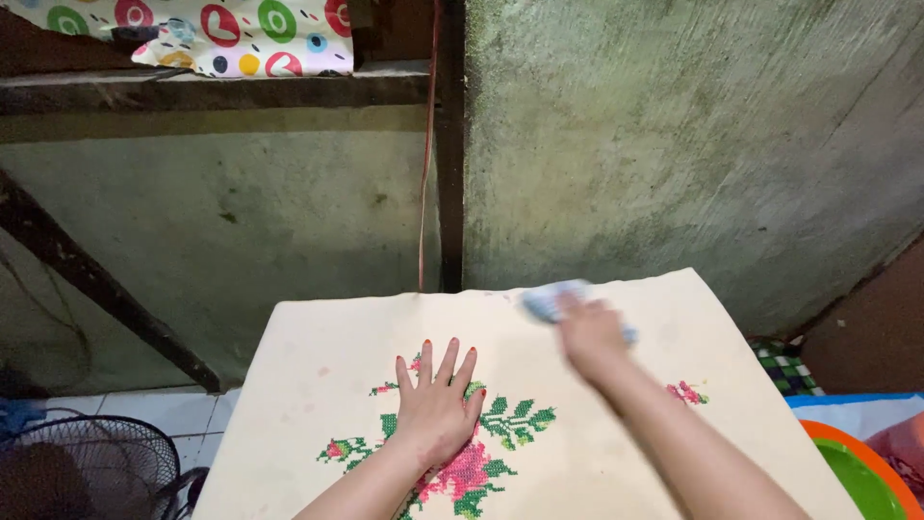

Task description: The person wipes a floral-patterned tablecloth with a small cloth, moving methodically across the surface. They briefly set aside a bowl covered with plastic wrap and later place the cloth on a nearby tray.

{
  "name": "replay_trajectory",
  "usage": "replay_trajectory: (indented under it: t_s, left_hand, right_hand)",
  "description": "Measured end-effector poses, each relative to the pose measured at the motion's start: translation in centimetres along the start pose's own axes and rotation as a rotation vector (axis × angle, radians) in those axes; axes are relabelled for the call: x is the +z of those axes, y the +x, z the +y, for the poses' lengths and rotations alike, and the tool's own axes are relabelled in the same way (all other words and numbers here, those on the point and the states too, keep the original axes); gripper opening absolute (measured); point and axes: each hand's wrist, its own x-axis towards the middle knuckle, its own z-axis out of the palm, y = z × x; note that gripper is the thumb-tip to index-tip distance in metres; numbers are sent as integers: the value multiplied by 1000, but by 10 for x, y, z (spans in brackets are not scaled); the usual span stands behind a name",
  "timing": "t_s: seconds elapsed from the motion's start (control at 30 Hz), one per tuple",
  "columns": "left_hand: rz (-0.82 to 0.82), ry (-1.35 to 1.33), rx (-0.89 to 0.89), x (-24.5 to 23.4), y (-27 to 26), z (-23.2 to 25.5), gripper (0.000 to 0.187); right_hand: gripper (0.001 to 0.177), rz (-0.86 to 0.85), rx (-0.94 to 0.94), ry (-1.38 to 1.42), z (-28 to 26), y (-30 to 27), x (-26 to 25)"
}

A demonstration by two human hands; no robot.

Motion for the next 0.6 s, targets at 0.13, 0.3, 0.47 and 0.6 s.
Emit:
replay_trajectory:
  t_s: [0.13, 0.3, 0.47, 0.6]
  left_hand:
    - [-9, -6, -6, -3, -2, 1, 67]
    - [15, -16, 2, 1, 0, -2, 67]
    - [-19, -51, 14, -8, -9, 0, 71]
    - [133, -173, 47, 22, 15, -16, 70]
  right_hand:
    - [45, 241, -10, -495, 108, 74, -19]
    - [53, 151, 363, -376, 155, 87, -65]
    - [45, 377, -117, -101, 89, 82, -10]
    - [40, -102, 81, 945, -98, -112, -38]
